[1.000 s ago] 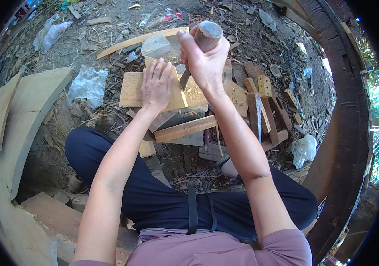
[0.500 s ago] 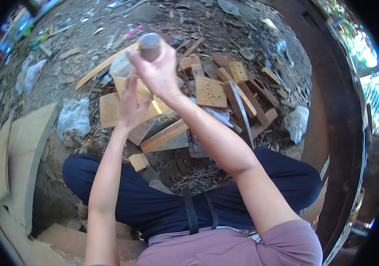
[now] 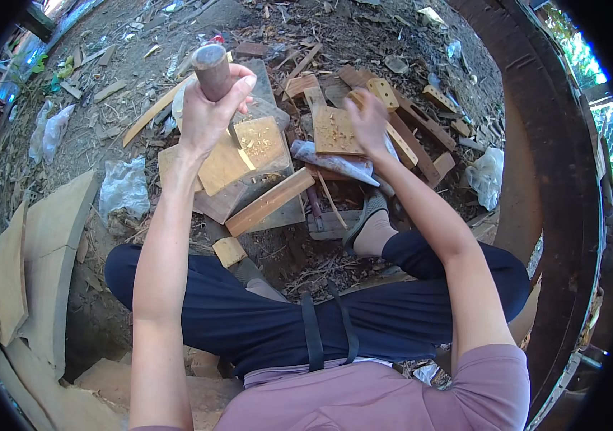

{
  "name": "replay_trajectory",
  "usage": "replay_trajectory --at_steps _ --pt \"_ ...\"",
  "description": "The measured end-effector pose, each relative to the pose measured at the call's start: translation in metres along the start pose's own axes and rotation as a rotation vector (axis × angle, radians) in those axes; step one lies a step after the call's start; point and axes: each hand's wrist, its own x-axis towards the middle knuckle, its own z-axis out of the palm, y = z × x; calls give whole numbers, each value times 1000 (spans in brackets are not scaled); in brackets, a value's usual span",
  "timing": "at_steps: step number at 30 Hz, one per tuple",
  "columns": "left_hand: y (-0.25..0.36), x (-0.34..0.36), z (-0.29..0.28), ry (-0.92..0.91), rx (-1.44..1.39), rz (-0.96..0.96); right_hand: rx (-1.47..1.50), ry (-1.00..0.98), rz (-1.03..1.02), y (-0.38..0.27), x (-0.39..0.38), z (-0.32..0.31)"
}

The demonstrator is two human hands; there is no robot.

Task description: The recorder uses a chisel and mallet to shape a small piece of wood.

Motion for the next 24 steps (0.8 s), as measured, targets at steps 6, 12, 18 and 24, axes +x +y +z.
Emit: replay_trajectory --at_steps 6,12,18,24 --pt "-6 -3 5 31 2 -20 -384 -429 622 186 -89 -51" --pt "3 -4 -3 124 67 -21 -454 -385 551 151 -95 -42" --pt "1 4 -19 276 -96 79 -531 -370 362 132 -94 -57" --pt "-1 -1 -22 228 -92 43 -404 -409 333 87 -44 -53"
